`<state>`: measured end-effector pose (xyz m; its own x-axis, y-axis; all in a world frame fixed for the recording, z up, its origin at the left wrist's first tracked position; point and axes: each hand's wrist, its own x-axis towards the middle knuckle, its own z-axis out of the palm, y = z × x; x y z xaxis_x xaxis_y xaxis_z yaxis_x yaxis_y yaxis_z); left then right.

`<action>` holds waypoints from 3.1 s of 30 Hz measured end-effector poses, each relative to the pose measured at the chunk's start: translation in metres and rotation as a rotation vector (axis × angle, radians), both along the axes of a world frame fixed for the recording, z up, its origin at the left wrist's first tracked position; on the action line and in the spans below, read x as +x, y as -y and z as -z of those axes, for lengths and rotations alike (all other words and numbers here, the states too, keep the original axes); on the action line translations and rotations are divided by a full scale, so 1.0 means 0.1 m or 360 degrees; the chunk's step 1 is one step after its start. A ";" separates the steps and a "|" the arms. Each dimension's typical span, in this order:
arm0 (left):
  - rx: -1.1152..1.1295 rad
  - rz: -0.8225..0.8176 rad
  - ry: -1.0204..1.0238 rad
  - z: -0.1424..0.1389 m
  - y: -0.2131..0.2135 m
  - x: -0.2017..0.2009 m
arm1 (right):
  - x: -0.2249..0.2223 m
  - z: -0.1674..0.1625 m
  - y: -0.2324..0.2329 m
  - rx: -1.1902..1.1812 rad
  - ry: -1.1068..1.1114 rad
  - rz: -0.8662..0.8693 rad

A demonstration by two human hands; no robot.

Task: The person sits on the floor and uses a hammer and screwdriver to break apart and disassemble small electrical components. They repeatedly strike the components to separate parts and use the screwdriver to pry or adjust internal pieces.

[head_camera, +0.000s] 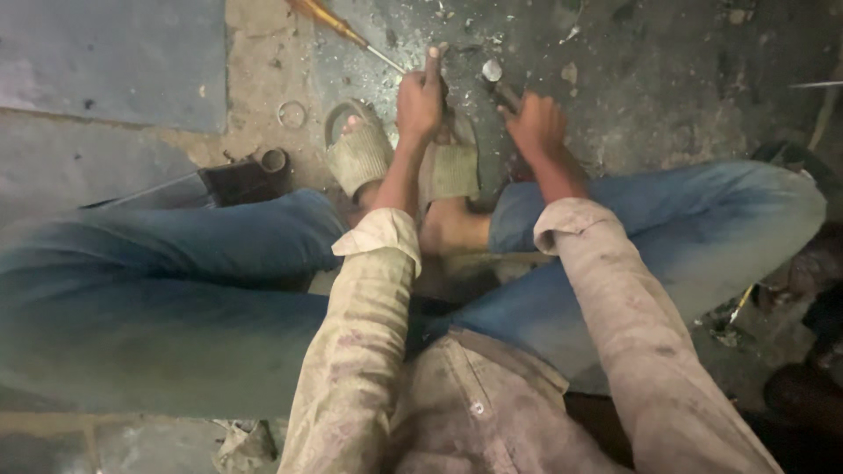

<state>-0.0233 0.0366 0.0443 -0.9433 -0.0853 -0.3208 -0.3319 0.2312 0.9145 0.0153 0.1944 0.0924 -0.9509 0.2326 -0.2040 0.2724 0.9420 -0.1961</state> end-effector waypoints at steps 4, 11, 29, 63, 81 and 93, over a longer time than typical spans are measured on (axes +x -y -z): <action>-0.0088 -0.0015 0.0169 0.09 -0.08 -0.06 | 0.01 -0.01 0.05 -0.0009 0.0085 0.0031; 0.1396 -0.0969 0.0605 0.00 0.85 -0.38 | -0.02 -0.04 0.15 0.0130 -0.0037 -0.0177; 0.1289 -0.0920 0.0038 -0.08 0.76 -0.21 | 0.09 0.19 0.34 0.0094 0.0037 -0.0165; 0.0697 -0.0252 -0.0113 -0.25 0.33 0.31 | 0.16 0.03 0.24 -0.0121 0.0064 -0.0087; 0.0932 -0.0645 0.0022 -0.37 0.40 0.22 | 0.16 -0.04 0.30 -0.0090 0.0083 -0.0066; 0.1417 -0.1173 -0.0147 -0.34 0.45 0.14 | 0.14 -0.03 0.31 -0.0130 -0.0019 -0.0123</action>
<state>-0.0092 -0.0087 0.0787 -0.7818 -0.4025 -0.4762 -0.0418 -0.7282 0.6841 0.0298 0.1632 0.0957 -0.9679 0.1417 -0.2076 0.1969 0.9409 -0.2757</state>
